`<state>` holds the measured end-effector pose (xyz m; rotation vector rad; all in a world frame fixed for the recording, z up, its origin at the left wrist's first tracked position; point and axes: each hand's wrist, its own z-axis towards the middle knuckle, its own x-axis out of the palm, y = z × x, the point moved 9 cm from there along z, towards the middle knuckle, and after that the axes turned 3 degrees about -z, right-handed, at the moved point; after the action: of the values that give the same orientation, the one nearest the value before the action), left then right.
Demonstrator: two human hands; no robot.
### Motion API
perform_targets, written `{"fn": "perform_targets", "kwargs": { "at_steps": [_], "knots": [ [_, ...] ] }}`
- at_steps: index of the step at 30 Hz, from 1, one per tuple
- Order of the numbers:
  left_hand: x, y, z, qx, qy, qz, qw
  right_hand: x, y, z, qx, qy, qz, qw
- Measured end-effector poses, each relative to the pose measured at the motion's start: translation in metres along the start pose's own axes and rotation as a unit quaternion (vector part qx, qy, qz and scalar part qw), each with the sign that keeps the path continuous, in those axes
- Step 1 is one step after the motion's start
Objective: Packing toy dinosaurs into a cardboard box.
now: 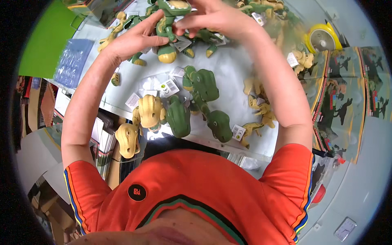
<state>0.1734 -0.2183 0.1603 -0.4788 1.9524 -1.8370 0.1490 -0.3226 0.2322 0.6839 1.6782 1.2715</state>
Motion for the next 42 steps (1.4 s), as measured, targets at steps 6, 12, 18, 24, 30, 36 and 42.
{"fn": "perform_targets", "kwargs": {
  "at_steps": [6,12,18,24,30,36,42],
  "knots": [
    [-0.017,0.015,0.012,0.063,-0.04,0.031,0.997,0.014,-0.026,0.017,-0.032,-0.015,-0.056,0.998],
    [-0.049,0.05,-0.004,-0.197,-0.127,0.161,0.959,0.032,-0.019,0.012,-0.173,-0.054,-0.159,0.97],
    [-0.034,0.009,-0.015,-0.022,-0.194,-0.03,0.98,0.031,-0.022,0.015,-0.139,-0.076,-0.191,0.969],
    [-0.076,0.045,-0.024,0.065,-0.305,0.045,0.949,0.031,-0.008,0.019,-0.116,-0.172,-0.183,0.961],
    [-0.103,0.072,-0.029,0.046,-0.277,-0.184,0.942,0.024,-0.011,0.03,-0.145,-0.143,-0.266,0.942],
    [-0.041,0.011,-0.024,0.068,-0.212,-0.194,0.955,0.01,-0.03,0.023,-0.22,-0.203,-0.316,0.9],
    [-0.044,0.026,-0.033,0.047,-0.234,-0.171,0.956,0.006,-0.037,0.016,-0.163,-0.217,-0.171,0.947]
  ]
}}
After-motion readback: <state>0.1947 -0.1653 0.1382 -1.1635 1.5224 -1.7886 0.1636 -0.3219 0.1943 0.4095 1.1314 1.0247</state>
